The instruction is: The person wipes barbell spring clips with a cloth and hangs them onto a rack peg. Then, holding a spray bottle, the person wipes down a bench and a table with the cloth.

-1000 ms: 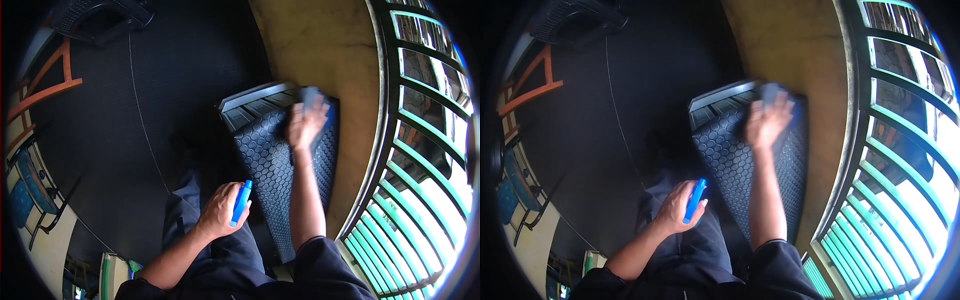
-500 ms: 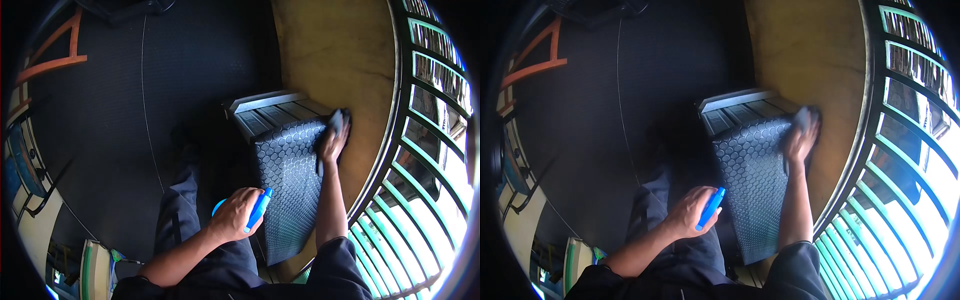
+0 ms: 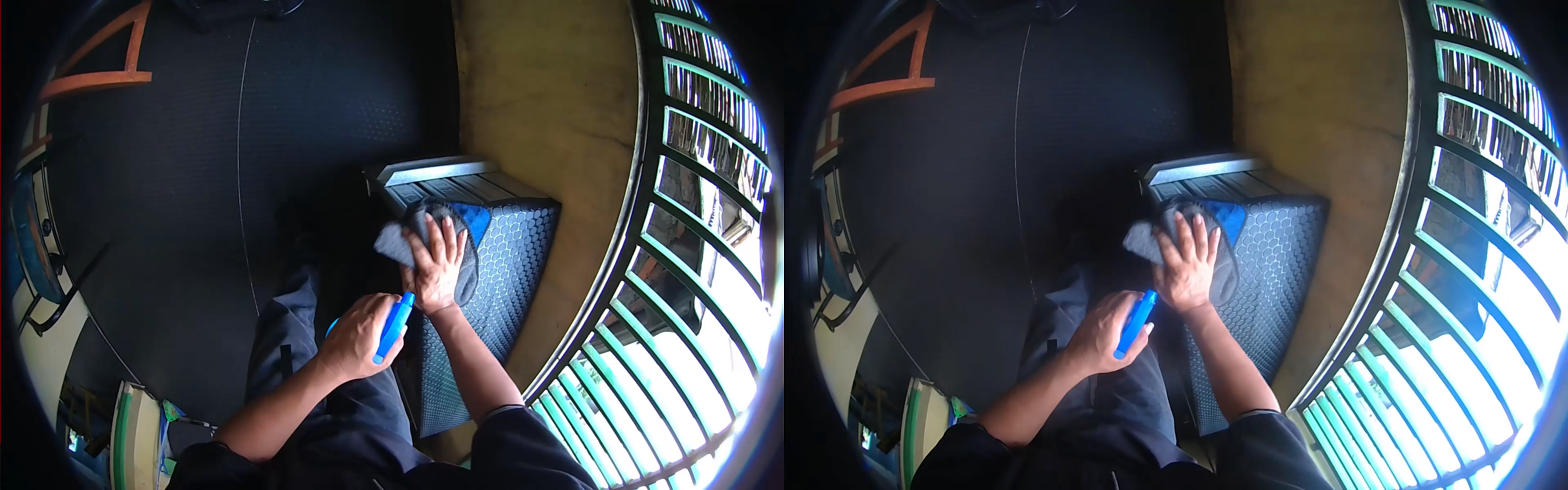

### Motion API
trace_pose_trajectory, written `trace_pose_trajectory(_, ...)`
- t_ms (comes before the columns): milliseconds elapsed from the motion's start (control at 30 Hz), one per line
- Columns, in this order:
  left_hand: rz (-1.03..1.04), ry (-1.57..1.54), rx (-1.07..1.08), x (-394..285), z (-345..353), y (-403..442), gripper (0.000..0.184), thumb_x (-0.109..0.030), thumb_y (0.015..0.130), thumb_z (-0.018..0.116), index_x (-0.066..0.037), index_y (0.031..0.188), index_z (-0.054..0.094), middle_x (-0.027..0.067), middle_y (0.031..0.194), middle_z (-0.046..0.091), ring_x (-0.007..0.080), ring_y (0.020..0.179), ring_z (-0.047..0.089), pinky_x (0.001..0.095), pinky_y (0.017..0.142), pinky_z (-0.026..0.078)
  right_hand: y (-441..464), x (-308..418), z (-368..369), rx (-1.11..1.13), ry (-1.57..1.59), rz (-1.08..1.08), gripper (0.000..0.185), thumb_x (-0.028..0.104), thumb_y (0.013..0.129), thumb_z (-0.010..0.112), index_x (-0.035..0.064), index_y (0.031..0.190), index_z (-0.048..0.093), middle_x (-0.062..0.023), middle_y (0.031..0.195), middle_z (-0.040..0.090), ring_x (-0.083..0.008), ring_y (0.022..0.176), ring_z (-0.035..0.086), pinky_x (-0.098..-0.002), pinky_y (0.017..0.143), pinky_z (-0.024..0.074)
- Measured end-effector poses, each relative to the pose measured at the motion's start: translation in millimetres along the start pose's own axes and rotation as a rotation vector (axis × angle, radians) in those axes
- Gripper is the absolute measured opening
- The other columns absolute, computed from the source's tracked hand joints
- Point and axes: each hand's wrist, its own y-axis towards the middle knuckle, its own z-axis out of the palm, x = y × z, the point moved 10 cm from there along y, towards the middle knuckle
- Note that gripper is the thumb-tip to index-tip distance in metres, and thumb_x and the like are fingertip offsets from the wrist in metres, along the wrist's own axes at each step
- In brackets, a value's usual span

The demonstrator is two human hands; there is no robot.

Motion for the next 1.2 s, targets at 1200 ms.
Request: trace_pose_trajectory(1200,-0.026,0.232,0.283,69,249,-221,0.047,-0.013,0.073,0.067,0.0,0.113,0.046,0.018,0.104,0.055,0.0355,0.102,0.054,0.0428,0.092,0.045,-490,-58,147,0.223,-0.179,-0.023,0.034,0.029,0.081,0.049,0.018,0.107,0.067,0.001,0.135,0.051,-0.0305,0.135,0.032,-0.0598,0.109,0.0187)
